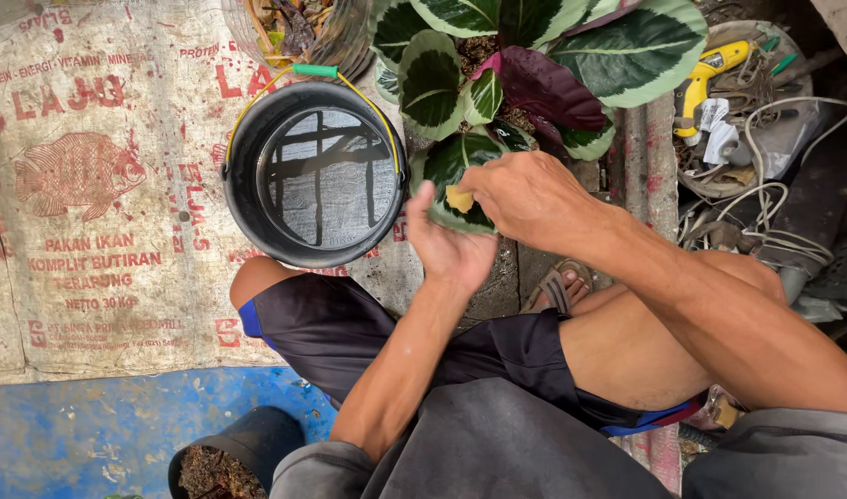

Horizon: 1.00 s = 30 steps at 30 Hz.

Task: The person sits on the floor and uses a yellow sponge to wipe the leaves of a potted plant. They repeatedly dip the sponge into a bucket of water and clean each leaf individually, moving around the plant to reach different sides.

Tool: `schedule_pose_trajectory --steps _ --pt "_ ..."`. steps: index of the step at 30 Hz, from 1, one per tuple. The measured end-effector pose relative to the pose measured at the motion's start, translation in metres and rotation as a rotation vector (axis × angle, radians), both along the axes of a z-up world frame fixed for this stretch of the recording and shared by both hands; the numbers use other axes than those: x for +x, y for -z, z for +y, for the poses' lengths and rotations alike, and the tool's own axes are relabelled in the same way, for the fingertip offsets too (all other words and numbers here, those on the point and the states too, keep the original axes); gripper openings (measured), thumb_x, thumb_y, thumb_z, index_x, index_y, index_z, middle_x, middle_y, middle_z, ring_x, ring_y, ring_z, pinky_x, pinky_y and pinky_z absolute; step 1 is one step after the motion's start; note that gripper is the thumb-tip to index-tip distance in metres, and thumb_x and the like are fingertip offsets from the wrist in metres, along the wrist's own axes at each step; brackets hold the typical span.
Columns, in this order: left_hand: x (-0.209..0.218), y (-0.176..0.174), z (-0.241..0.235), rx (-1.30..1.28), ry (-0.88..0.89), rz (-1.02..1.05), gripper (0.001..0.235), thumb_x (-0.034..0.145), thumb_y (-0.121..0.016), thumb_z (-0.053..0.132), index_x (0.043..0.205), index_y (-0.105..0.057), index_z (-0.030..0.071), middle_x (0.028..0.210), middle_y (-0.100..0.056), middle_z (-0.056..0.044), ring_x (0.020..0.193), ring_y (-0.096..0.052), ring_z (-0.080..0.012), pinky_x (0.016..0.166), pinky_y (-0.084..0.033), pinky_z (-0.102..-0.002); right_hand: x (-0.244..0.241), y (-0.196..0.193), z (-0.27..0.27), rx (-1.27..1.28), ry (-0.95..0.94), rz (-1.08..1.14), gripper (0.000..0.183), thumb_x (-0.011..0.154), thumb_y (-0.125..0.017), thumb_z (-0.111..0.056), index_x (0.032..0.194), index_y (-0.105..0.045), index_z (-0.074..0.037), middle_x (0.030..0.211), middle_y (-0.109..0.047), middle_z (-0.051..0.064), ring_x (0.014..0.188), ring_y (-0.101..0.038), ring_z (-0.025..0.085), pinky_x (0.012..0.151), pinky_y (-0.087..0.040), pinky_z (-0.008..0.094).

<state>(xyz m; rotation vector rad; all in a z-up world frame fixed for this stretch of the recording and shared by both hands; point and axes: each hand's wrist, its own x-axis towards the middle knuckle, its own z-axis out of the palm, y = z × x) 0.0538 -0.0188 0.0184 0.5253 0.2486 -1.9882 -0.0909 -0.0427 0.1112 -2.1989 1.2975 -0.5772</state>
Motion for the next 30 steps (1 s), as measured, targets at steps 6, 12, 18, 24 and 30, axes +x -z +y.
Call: schedule_pose_trajectory --steps 6,12,18,24,30 --pt "-0.015 0.006 0.002 0.164 -0.018 -0.054 0.048 0.089 -0.061 0.04 0.122 -0.061 0.005 0.118 -0.07 -0.012 0.111 -0.066 -0.0282 0.105 -0.05 -0.044 0.004 -0.004 0.005 0.208 -0.105 0.235 0.023 0.077 -0.066 -0.003 0.095 -0.079 -0.008 0.071 -0.069 0.024 0.071 -0.07 0.04 0.067 -0.055 0.051" --pt "-0.005 0.009 -0.007 0.074 -0.007 -0.093 0.041 0.091 -0.06 0.03 0.124 -0.06 0.006 0.117 -0.07 -0.011 0.106 -0.067 -0.0279 0.1 -0.052 -0.044 -0.006 -0.016 0.005 0.152 -0.133 0.066 0.018 0.08 -0.067 -0.003 0.095 -0.076 -0.004 0.076 -0.07 0.02 0.075 -0.07 0.038 0.067 -0.055 0.048" --pt "0.002 0.005 -0.003 0.061 0.029 -0.108 0.036 0.092 -0.059 0.021 0.125 -0.059 0.005 0.118 -0.069 -0.009 0.107 -0.068 -0.0233 0.098 -0.054 -0.043 -0.007 0.002 -0.006 -0.121 0.008 0.136 0.014 0.081 -0.069 -0.002 0.095 -0.072 -0.003 0.085 -0.071 0.013 0.086 -0.067 0.036 0.071 -0.054 0.047" --pt "0.025 0.001 0.02 0.17 0.04 -0.183 0.037 0.09 -0.064 0.007 0.125 -0.054 0.001 0.12 -0.066 -0.011 0.109 -0.068 -0.0245 0.103 -0.056 -0.043 0.005 0.039 -0.02 -0.027 -0.014 0.155 0.017 0.083 -0.067 -0.002 0.099 -0.072 -0.002 0.086 -0.072 0.015 0.087 -0.068 0.037 0.072 -0.055 0.048" --pt "0.041 0.008 0.048 0.035 0.189 -0.485 0.027 0.097 -0.064 0.006 0.122 -0.052 0.0 0.116 -0.058 -0.01 0.105 -0.065 -0.025 0.093 -0.064 -0.045 0.014 0.057 -0.036 -0.024 -0.06 0.169 0.018 0.085 -0.065 -0.002 0.101 -0.073 -0.002 0.087 -0.073 0.018 0.09 -0.069 0.04 0.076 -0.056 0.05"
